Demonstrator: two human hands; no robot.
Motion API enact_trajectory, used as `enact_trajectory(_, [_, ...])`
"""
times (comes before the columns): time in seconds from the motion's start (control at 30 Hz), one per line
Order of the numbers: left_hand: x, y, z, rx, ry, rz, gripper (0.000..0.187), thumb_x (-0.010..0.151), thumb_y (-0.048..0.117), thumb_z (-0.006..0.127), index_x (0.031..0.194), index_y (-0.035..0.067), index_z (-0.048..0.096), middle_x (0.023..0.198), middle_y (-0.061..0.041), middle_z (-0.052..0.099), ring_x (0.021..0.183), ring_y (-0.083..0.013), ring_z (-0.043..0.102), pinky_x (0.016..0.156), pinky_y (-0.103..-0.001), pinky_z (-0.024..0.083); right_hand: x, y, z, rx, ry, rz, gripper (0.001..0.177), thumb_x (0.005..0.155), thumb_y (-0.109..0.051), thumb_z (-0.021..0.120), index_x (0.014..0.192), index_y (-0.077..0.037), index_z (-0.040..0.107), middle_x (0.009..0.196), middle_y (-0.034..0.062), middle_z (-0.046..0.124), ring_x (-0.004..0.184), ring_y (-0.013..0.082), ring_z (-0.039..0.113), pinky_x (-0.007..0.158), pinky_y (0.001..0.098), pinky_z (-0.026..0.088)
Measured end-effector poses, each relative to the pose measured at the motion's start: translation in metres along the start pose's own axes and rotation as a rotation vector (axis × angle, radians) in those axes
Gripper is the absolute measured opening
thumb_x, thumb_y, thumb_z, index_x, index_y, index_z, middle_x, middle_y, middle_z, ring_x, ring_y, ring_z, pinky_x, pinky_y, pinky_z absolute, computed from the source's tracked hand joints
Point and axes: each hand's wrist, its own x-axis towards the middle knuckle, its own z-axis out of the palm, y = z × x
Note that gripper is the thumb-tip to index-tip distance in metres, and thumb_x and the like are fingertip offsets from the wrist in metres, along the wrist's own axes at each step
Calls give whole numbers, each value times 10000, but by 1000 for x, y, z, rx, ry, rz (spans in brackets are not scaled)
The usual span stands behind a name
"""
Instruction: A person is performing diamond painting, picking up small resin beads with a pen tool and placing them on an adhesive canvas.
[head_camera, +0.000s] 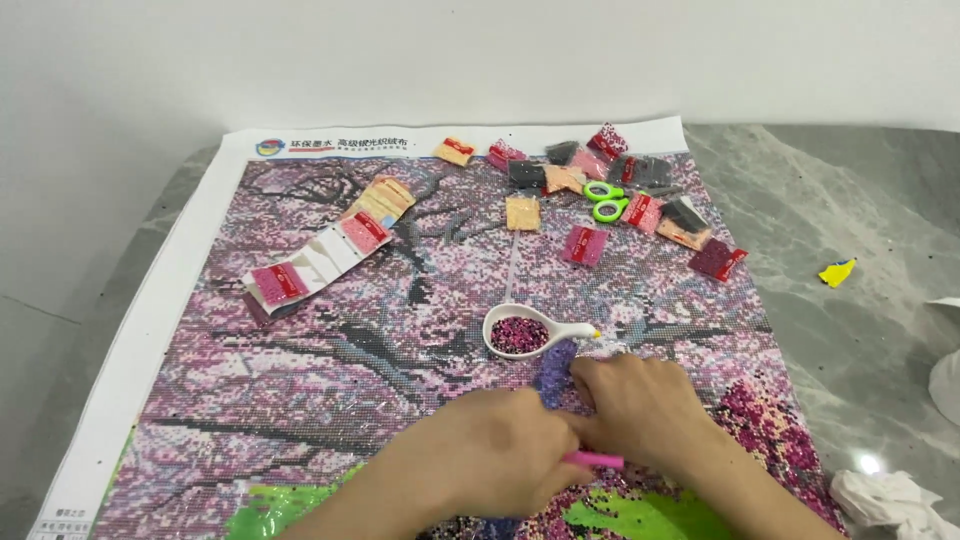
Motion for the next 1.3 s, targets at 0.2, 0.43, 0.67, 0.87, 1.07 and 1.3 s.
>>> enact_trajectory(0.2, [23, -58, 7, -627, 724, 175, 328, 984, 283, 474, 840, 72, 680, 636, -43, 647, 450, -127, 583, 391, -255, 478, -1, 1, -3, -11, 3, -13, 651, 804, -900, 419, 871, -265, 549, 663, -14, 611, 617, 176, 634, 635, 402, 542])
enact_trajectory(0.43, [49, -116, 21, -865, 986, -204, 347, 996, 357, 425, 921, 120, 667, 674, -5, 588, 613, -143, 560, 578, -296, 467, 18, 27, 20, 82, 204, -252, 620, 863, -802, 395, 693, -219, 525, 521, -43, 532, 427, 165, 489, 460, 340, 372])
enact_trajectory(0.67, [56, -119, 28, -525, 936, -127, 374, 981, 410, 411, 936, 156, 681, 554, 36, 539, 443, -107, 454, 419, -289, 326, 20, 30, 13, 78, 259, -319, 608, 901, -745, 438, 621, -209, 499, 478, -46, 505, 410, 167, 484, 445, 345, 355])
enact_trajectory(0.87, [53, -117, 31, -559, 1066, -69, 331, 993, 326, 475, 879, 112, 701, 559, -87, 643, 581, -266, 623, 596, -363, 493, 8, 22, -2, 197, 248, -311, 596, 924, -664, 473, 617, -163, 574, 442, 12, 552, 459, 207, 599, 564, 318, 514])
enact_trajectory(1.07, [50, -111, 31, -563, 1075, -73, 324, 1000, 331, 481, 908, 122, 711, 581, -90, 646, 617, -265, 623, 629, -372, 501, 7, 24, 5, 187, 314, -316, 597, 935, -661, 468, 622, -165, 580, 442, 2, 540, 444, 186, 579, 550, 304, 504])
enact_trajectory(1.3, [48, -107, 41, -526, 1078, -81, 305, 994, 340, 505, 917, 141, 723, 647, -62, 664, 739, -275, 667, 723, -402, 501, 6, 24, 22, 126, 433, -337, 594, 924, -651, 478, 628, -143, 563, 449, 36, 526, 475, 247, 605, 554, 352, 483])
